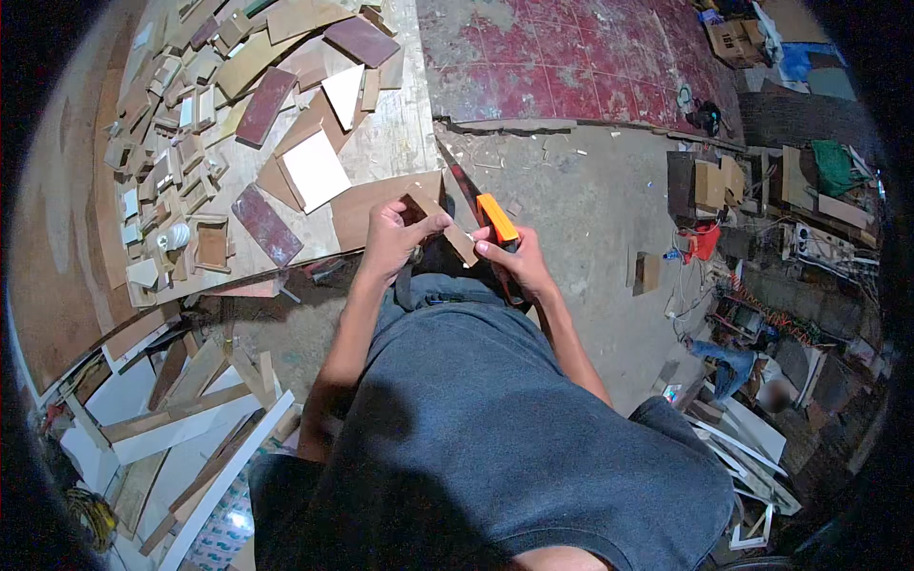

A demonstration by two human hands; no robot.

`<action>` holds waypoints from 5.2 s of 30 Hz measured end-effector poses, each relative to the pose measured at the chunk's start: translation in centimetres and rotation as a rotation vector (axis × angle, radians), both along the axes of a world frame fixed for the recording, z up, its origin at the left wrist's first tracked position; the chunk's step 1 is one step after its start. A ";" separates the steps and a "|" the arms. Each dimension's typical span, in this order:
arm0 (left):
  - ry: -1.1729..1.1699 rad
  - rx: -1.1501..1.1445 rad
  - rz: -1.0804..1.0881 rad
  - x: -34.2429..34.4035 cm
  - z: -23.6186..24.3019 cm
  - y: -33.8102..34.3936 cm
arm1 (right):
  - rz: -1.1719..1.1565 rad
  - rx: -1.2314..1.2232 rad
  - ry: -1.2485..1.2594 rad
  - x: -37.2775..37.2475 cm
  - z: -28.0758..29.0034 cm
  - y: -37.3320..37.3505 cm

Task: The recorder assembles small wood pieces with glue and then uses a hand saw to cut a piece of plywood on a workbench.

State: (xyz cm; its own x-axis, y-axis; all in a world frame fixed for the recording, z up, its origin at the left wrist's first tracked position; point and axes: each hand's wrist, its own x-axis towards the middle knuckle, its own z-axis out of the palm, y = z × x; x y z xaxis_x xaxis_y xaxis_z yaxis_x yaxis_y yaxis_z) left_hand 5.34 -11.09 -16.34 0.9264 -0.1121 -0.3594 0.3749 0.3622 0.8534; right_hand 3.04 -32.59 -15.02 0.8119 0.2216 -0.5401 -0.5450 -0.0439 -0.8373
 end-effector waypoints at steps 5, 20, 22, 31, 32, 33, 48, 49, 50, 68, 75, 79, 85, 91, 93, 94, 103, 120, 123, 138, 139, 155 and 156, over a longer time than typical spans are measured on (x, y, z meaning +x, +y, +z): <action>0.006 0.044 -0.120 -0.8 -0.8 0.5 | 0.030 -0.012 0.031 -1.6 0.3 0.8; 0.045 0.036 -0.050 -3.4 -4.7 8.0 | -0.093 -0.118 -0.050 -4.5 -0.7 3.6; 0.090 0.259 0.086 -2.0 -6.6 12.8 | -0.200 -0.097 0.122 -4.9 -1.1 3.3; 0.165 0.788 0.148 4.2 -18.5 30.0 | -0.237 -0.203 0.112 -6.4 -2.0 4.5; 0.138 0.799 0.123 4.8 -19.0 29.6 | -0.270 -0.203 0.093 -6.8 -2.2 4.3; 0.177 0.913 0.067 5.4 -19.3 29.2 | -0.280 -0.213 0.092 -7.2 -2.2 4.0; 0.189 0.359 0.159 2.7 -14.5 26.8 | -0.404 -0.230 0.115 -7.3 -2.3 5.6; 0.175 0.188 0.195 1.9 -12.9 25.9 | -0.394 -0.308 0.077 -7.1 -2.7 5.8; 0.162 0.017 0.234 0.9 -11.6 25.1 | -0.380 -0.385 0.041 -6.7 -3.2 5.9; 0.032 -0.168 0.340 -6.3 2.5 13.4 | -0.099 -0.619 0.098 4.4 -25.3 3.2; 0.028 -0.105 0.337 -6.9 3.8 12.2 | -0.080 -0.432 0.070 5.0 -28.1 2.3; 0.038 -0.115 0.271 -6.7 4.6 11.9 | -0.032 -0.429 0.138 5.0 -30.1 2.8; -0.001 -0.164 0.361 -7.3 6.2 11.1 | -0.053 -0.607 0.106 5.8 -29.7 5.0; -0.007 -0.147 0.394 -7.1 7.7 9.7 | 0.025 -0.780 -0.043 6.9 -29.8 4.2; -0.030 -0.158 0.390 -7.1 8.0 9.4 | 0.032 -0.732 -0.028 7.3 -29.7 3.5; -0.050 -0.172 0.385 -7.1 8.0 9.3 | 0.039 -0.686 -0.011 7.5 -29.9 3.1; -0.063 -0.080 0.383 -6.3 8.8 8.0 | 0.107 -0.479 -0.020 7.5 -31.7 2.6; -0.017 -0.217 0.509 -6.4 6.3 10.0 | -0.059 -0.038 0.170 9.7 -24.2 -5.7; -0.016 -0.218 0.528 -6.3 6.7 10.2 | -0.131 0.028 0.118 10.0 -22.1 -5.6; 0.037 -0.192 0.526 -6.0 5.3 9.8 | -0.323 0.039 -0.030 23.4 -25.5 7.6; 0.038 -0.191 0.529 -6.2 5.3 9.9 | -0.238 -0.112 -0.023 23.9 -25.3 8.5; 0.345 -0.051 0.368 0.4 -6.7 5.7 | -0.024 -0.052 0.101 9.7 -13.6 2.3; 0.377 -0.025 0.315 1.0 -7.7 4.8 | -0.095 0.000 0.052 8.9 -14.3 2.4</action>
